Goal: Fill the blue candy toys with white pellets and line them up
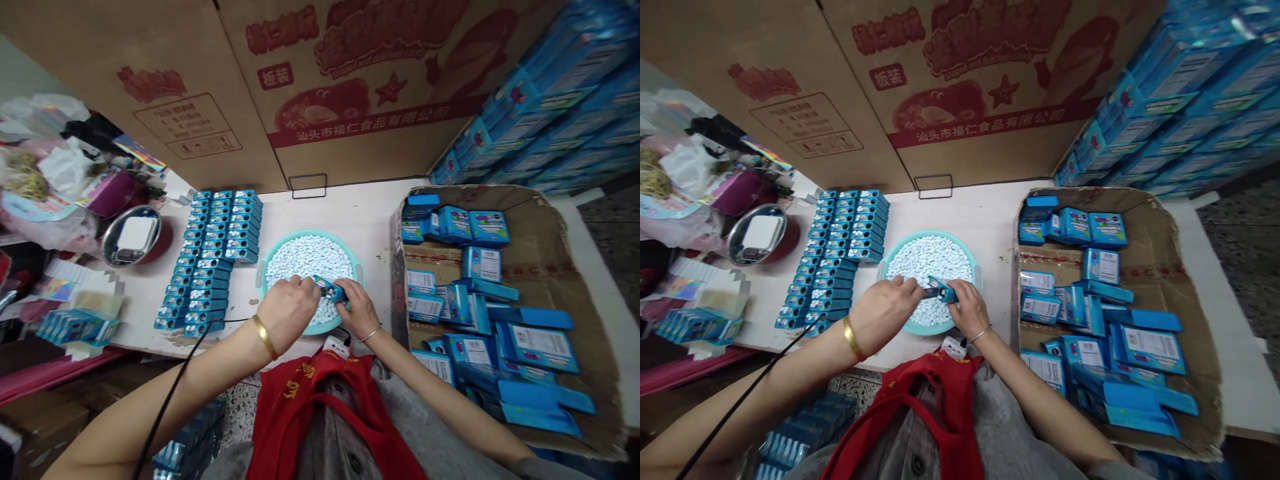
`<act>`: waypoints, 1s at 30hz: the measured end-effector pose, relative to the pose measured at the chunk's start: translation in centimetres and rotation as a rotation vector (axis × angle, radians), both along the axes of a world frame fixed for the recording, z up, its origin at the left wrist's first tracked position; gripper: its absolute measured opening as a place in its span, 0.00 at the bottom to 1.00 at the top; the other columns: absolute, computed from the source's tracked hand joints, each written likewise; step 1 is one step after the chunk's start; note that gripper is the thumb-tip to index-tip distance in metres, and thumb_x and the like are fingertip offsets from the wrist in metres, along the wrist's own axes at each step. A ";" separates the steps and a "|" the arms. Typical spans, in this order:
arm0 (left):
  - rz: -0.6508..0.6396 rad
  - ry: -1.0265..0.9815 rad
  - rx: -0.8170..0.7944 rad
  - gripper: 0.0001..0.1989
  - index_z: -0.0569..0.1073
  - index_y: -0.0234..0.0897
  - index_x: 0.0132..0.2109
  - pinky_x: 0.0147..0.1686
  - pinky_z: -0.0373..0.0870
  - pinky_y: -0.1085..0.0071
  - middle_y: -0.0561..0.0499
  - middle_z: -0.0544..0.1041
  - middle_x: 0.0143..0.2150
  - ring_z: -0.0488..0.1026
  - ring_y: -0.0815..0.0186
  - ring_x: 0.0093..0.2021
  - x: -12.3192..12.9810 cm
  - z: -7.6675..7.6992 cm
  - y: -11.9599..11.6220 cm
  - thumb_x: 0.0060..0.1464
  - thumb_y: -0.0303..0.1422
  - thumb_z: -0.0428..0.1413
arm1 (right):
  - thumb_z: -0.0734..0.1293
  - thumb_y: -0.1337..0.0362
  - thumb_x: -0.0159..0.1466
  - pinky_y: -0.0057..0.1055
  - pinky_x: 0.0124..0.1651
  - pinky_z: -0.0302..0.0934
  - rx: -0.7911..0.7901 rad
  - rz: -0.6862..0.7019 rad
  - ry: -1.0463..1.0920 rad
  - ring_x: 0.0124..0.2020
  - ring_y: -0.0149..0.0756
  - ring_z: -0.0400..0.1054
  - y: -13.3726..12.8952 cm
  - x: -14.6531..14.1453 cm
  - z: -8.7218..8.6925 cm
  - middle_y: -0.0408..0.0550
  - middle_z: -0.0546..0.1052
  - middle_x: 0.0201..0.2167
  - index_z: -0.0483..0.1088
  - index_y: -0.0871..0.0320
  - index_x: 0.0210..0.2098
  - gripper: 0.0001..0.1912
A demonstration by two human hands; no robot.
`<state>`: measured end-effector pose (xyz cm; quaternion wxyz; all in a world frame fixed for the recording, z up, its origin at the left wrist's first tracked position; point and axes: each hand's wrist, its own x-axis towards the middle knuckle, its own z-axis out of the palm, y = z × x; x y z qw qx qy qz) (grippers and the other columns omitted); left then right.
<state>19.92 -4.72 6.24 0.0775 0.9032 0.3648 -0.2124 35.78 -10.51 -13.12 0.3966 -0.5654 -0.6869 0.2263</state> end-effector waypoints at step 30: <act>0.747 -0.487 0.292 0.17 0.69 0.36 0.38 0.38 0.66 0.66 0.50 0.69 0.33 0.66 0.62 0.37 -21.6 -12.7 4.6 0.50 0.46 0.54 | 0.68 0.57 0.53 0.49 0.49 0.60 -0.274 -0.147 -0.728 0.48 0.54 0.64 -4.8 17.6 -6.2 0.63 0.70 0.48 0.59 0.64 0.57 0.35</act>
